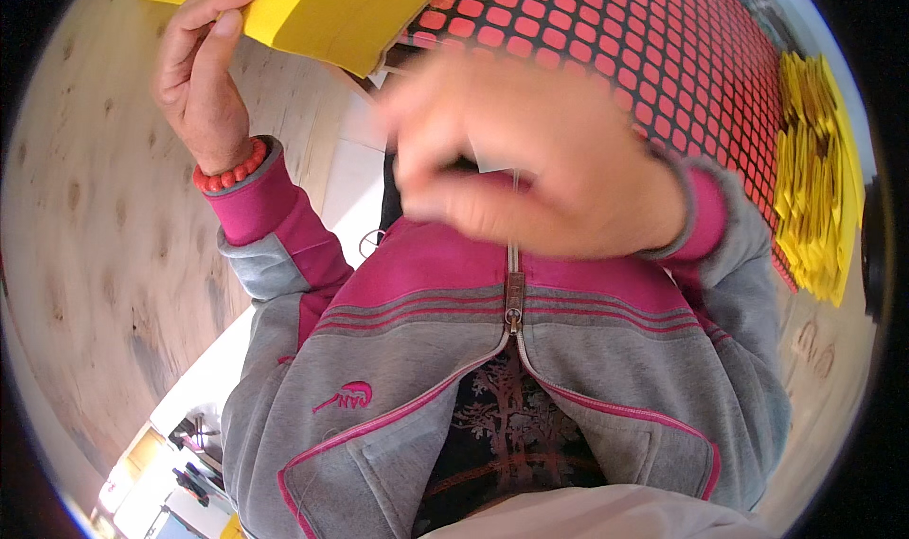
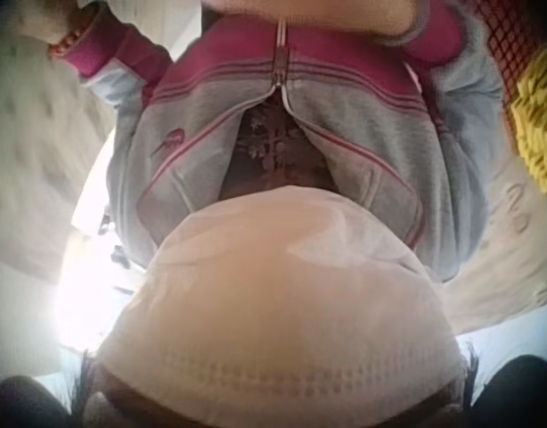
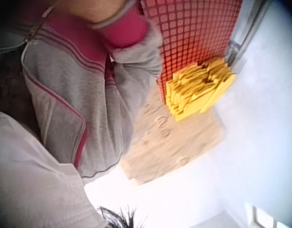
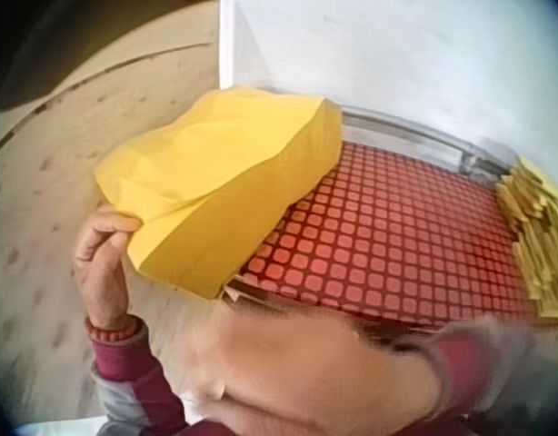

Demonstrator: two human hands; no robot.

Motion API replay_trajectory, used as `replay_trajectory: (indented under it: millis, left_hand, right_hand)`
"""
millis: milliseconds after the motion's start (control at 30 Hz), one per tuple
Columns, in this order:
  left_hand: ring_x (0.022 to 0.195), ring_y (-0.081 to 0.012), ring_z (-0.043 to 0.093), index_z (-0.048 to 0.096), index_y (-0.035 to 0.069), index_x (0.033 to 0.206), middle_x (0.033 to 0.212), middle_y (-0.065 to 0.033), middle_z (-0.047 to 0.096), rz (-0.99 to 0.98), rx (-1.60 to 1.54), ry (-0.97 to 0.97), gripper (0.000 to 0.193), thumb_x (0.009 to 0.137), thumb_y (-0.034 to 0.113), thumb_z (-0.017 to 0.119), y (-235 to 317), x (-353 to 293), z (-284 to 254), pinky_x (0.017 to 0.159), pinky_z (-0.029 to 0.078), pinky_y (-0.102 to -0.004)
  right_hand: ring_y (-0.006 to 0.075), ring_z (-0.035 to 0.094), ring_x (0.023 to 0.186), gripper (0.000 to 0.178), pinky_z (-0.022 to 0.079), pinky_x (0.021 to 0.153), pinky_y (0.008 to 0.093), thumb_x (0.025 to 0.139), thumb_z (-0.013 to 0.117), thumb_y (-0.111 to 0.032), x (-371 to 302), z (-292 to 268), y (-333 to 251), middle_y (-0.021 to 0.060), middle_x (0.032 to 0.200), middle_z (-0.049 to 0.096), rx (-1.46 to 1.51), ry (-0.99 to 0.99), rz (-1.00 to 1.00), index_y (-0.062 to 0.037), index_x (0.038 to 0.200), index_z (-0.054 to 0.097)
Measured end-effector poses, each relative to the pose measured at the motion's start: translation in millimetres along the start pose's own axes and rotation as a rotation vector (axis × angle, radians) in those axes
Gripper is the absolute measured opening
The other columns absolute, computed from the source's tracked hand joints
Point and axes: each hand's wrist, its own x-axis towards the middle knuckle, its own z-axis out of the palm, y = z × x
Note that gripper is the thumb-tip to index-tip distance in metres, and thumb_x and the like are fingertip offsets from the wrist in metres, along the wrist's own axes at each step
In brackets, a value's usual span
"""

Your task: The person folds yellow paper sheets by hand on a patterned table. They repeatedly fold, crease, and stack the sheets into a growing pile on the right side of the table.

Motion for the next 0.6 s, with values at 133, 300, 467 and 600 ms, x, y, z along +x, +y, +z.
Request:
replay_trajectory:
  millis: [133, 300, 467, 600]
  left_hand:
    - [0.112, -0.0219, 0.062, 0.069, -0.007, 0.111, 0.115, -0.0139, 0.070, -0.067, -0.047, 0.059, 0.023, 0.096, 0.003, 0.055, 0, -2, 5, 0.111, 0.039, -0.0356]
    - [0.108, -0.0173, 0.061, 0.071, -0.006, 0.109, 0.110, -0.0100, 0.070, -0.061, -0.158, 0.020, 0.031, 0.097, 0.013, 0.051, 1, 0, 0, 0.120, 0.029, -0.0385]
    - [0.111, -0.0193, 0.059, 0.069, -0.009, 0.110, 0.113, -0.0137, 0.070, -0.062, -0.123, 0.015, 0.041, 0.098, 0.023, 0.047, 0, 1, -1, 0.122, 0.026, -0.0404]
    - [0.110, -0.0198, 0.059, 0.068, -0.010, 0.111, 0.113, -0.0143, 0.069, -0.084, -0.144, 0.017, 0.042, 0.098, 0.024, 0.046, 0, 3, 0, 0.123, 0.023, -0.0416]
  right_hand:
    - [0.0321, 0.066, 0.090, 0.017, 0.054, 0.081, 0.0405, 0.097, 0.062, -0.022, -54, 26, 64, 0.0134, 0.098, 0.064, 0.126, -0.150, 0.090, -0.0056, 0.099, 0.062]
    - [0.0302, 0.066, 0.096, 0.020, 0.053, 0.083, 0.0413, 0.100, 0.057, -0.019, -112, 16, 166, 0.0134, 0.102, 0.066, -0.596, 0.171, 0.511, -0.0055, 0.113, 0.063]
    - [0.0302, 0.067, 0.095, 0.024, 0.053, 0.080, 0.0427, 0.097, 0.062, -0.025, -133, 20, 230, 0.0127, 0.104, 0.068, -1.190, 0.375, 0.344, -0.0068, 0.112, 0.066]
    - [0.0316, 0.067, 0.095, 0.026, 0.054, 0.080, 0.0431, 0.096, 0.063, -0.026, -137, 18, 244, 0.0135, 0.104, 0.068, -1.152, 0.373, 0.429, -0.0063, 0.113, 0.066]
